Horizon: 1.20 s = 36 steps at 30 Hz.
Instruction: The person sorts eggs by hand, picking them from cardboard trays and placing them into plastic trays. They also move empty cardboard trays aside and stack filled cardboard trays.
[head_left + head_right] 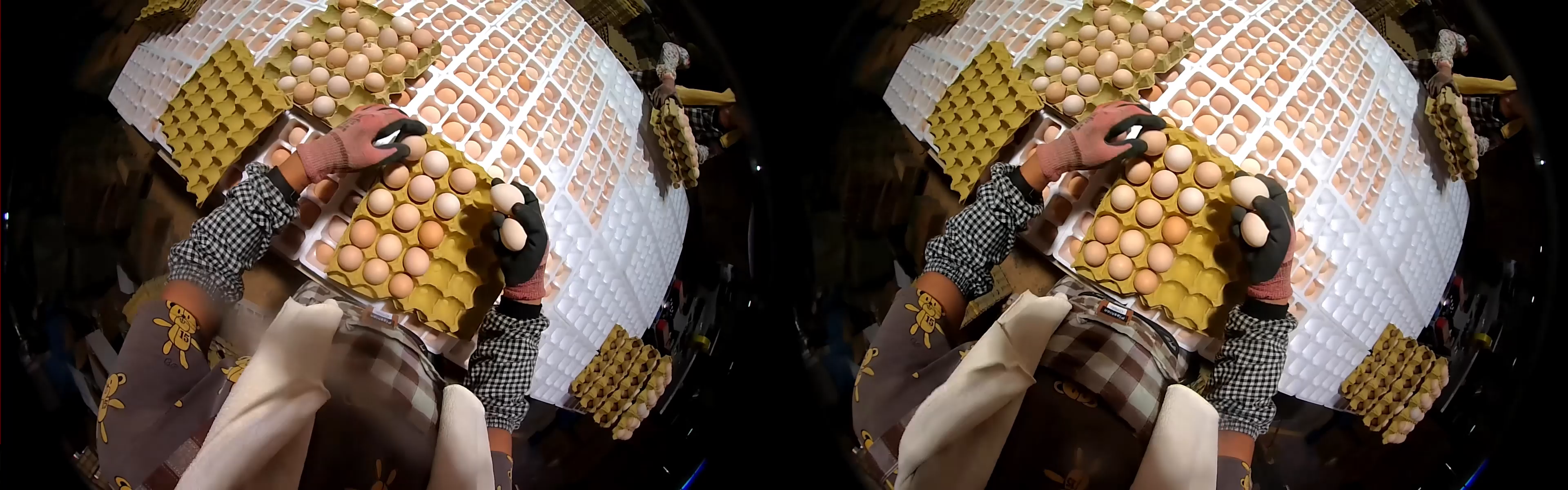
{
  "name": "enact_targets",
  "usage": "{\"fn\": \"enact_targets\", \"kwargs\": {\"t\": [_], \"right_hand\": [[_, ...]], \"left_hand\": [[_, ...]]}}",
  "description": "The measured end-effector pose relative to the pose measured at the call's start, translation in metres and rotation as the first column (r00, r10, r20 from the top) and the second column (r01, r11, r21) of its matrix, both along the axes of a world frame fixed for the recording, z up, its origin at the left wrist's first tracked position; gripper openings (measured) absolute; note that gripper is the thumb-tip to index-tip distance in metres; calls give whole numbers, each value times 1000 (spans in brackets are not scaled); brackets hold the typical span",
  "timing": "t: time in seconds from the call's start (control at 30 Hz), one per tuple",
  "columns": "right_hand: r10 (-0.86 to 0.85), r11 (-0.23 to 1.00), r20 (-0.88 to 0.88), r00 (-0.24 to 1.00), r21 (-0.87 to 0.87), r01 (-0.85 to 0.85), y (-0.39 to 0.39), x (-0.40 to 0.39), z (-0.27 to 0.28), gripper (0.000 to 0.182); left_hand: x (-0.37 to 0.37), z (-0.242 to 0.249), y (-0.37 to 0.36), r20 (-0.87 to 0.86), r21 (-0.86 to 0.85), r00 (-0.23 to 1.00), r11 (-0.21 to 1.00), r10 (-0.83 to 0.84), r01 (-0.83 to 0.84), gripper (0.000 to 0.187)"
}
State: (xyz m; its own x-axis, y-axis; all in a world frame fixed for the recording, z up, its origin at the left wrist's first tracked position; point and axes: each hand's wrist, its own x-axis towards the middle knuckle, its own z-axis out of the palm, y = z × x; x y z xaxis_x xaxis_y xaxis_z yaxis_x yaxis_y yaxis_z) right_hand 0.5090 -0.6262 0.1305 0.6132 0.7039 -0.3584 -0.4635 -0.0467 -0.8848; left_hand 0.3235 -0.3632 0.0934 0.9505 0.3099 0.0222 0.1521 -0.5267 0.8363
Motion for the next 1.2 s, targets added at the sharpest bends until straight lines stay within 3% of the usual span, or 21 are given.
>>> {"fn": "enact_targets", "kwargs": {"t": [0.03, 0.1, 0.17, 0.23, 0.3, 0.37, 0.43, 0.47, 0.53, 0.57, 0.63, 0.67, 0.7, 0.73, 0.8, 0.87, 0.9, 0.93, 0.97, 1.1, 1.2], "right_hand": [[44, 999, 159, 986, 18, -48, 4, 0, -3, 32], [335, 935, 508, 794, -286, -211, 17, 16, -6, 38], [522, 844, 824, 220, -537, 8, 37, 7, -11, 45], [855, 496, 517, 37, -838, 227, 64, -11, 16, 58], [933, 359, 357, -53, -901, 246, 79, -15, 24, 54], [943, 324, 291, -164, -916, 236, 85, -16, 29, 50], [941, 331, 299, -159, -911, 246, 84, -11, 30, 48], [901, 432, 431, -47, -885, 175, 79, -5, 27, 47], [625, 766, 746, 232, -643, 2, 55, 18, 0, 42], [469, 872, 644, 605, -447, -199, 46, 26, -3, 40], [204, 978, 307, 930, -33, -204, 28, 19, 8, 39], [131, 991, 392, 911, -20, -133, 17, 1, 4, 41], [87, 977, -87, 992, 201, -68, 8, 1, -2, 48], [37, 942, -560, 828, 297, 159, -1, 1, -8, 55], [30, 925, -581, 813, 325, 198, -16, -15, -18, 58], [75, 885, -643, 762, 395, 246, -31, -30, -24, 58], [63, 886, -648, 759, 387, 257, -36, -37, -25, 58], [124, 827, -754, 645, 438, 353, -41, -46, -25, 56], [173, 787, -816, 552, 452, 421, -46, -53, -21, 54], [245, 766, -891, 382, 419, 487, -74, -90, -17, 53], [116, 858, -843, 526, 352, 375, -111, -122, -16, 52]], "left_hand": [[-2, -1, 1, 46, -431, 995, 900, 91, -63, 44], [5, -9, 5, 193, -641, 965, 768, 178, -13, 37], [15, 33, -10, 96, -191, 986, 975, 137, -117, 40], [33, 44, -31, -194, 383, 981, 922, 30, 47, 47], [43, 29, -34, -292, 533, 956, 824, -36, 193, 48], [48, 17, -19, -255, 417, 966, 898, -33, 141, 46], [34, 15, -10, -46, -317, 999, 948, 22, -36, 42], [29, 14, -6, -139, -670, 988, 729, 65, -142, 37], [11, -3, -4, 305, -325, 952, 943, 32, 73, 41], [3, 7, -9, 326, -239, 945, 969, 14, 68, 46], [-7, 12, -15, 232, -575, 968, 816, 100, 54, 55], [-12, 15, -18, 176, -715, 973, 699, 151, 21, 59], [-17, 19, -17, 180, -634, 972, 773, 151, -3, 57], [-20, 26, -17, 187, -546, 972, 837, 144, -20, 55], [-22, 40, -20, 205, -356, 972, 934, 119, -39, 52], [-23, 49, -19, 15, -499, 980, 851, 197, -163, 46], [-22, 50, -14, -199, -679, 953, 670, 228, -302, 41], [-23, 43, -9, -145, -345, 983, 926, 111, -155, 35], [-28, 5, -6, 89, 488, 996, 871, 18, -59, 37], [6, 72, -43, -599, 607, 800, 672, 37, 423, 54], [13, 57, -34, -505, 664, 862, 613, -57, 429, 44]]}}
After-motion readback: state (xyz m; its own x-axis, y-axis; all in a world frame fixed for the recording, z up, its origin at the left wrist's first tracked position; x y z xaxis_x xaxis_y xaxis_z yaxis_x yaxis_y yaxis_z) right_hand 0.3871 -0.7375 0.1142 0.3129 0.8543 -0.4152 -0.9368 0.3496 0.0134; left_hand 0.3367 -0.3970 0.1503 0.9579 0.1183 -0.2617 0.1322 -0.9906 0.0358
